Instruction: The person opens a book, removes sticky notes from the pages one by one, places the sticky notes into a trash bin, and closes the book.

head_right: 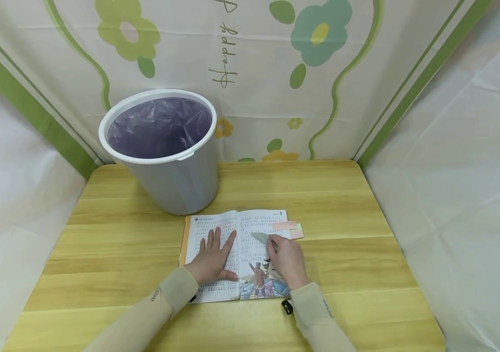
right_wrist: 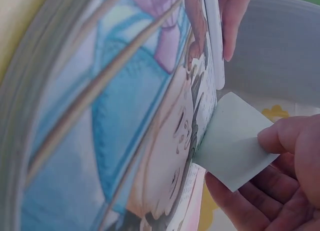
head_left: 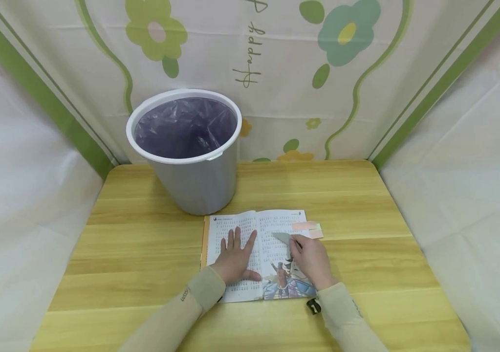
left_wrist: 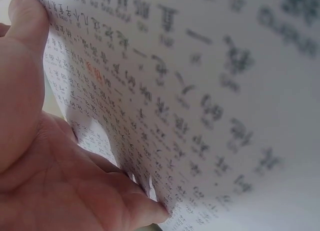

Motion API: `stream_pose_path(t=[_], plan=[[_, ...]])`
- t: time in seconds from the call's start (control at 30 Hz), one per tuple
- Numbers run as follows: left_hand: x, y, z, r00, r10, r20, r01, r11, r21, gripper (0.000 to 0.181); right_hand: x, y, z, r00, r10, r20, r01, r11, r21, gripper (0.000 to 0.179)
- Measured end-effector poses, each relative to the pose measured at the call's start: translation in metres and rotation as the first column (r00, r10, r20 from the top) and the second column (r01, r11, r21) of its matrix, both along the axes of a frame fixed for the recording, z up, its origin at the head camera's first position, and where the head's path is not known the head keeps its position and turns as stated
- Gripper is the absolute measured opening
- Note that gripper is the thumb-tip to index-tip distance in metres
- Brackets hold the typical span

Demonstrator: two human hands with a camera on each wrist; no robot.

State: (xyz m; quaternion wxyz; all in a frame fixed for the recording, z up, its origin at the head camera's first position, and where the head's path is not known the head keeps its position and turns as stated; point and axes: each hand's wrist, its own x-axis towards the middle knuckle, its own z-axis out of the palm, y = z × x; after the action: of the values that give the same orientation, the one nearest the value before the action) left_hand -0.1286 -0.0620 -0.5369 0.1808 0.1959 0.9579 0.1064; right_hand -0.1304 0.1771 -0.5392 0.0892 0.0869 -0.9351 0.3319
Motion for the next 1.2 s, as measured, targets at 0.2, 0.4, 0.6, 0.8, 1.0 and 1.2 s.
stream_pose_path(t=[0.2,0.4,0.6,0.8,1.0,1.2], plan=[[0.001,0.000,0.002,1.000,-0.003,-0.004,0.003,1.000,0.001,0.124,0.000,0.003,0.004,0.999,-0.016,-0.040,0.015,1.000,-0.016,0.014],[0.001,0.000,0.003,1.000,-0.002,0.001,0.002,1.000,0.000,0.123,-0.002,0.006,0.006,0.997,-0.040,-0.062,0.040,0.999,-0.010,0.012],[0.001,0.000,0.005,1.000,-0.001,0.012,0.001,1.000,0.009,0.123,-0.002,0.009,0.010,0.996,-0.033,-0.079,0.029,0.999,-0.046,0.014],[0.002,0.000,0.004,1.000,0.001,0.021,-0.002,1.000,0.012,0.123,-0.004,0.015,0.012,0.997,-0.047,-0.057,0.043,0.997,-0.071,0.015],[0.001,0.000,0.001,1.000,0.005,0.016,-0.005,1.000,0.007,0.124,-0.006,0.022,0.013,0.997,-0.066,-0.032,0.064,0.996,-0.060,0.016],[0.001,0.000,0.001,1.000,0.005,0.012,-0.005,1.000,0.014,0.124,-0.006,0.025,0.016,0.997,-0.074,-0.038,0.071,0.995,-0.070,0.018]])
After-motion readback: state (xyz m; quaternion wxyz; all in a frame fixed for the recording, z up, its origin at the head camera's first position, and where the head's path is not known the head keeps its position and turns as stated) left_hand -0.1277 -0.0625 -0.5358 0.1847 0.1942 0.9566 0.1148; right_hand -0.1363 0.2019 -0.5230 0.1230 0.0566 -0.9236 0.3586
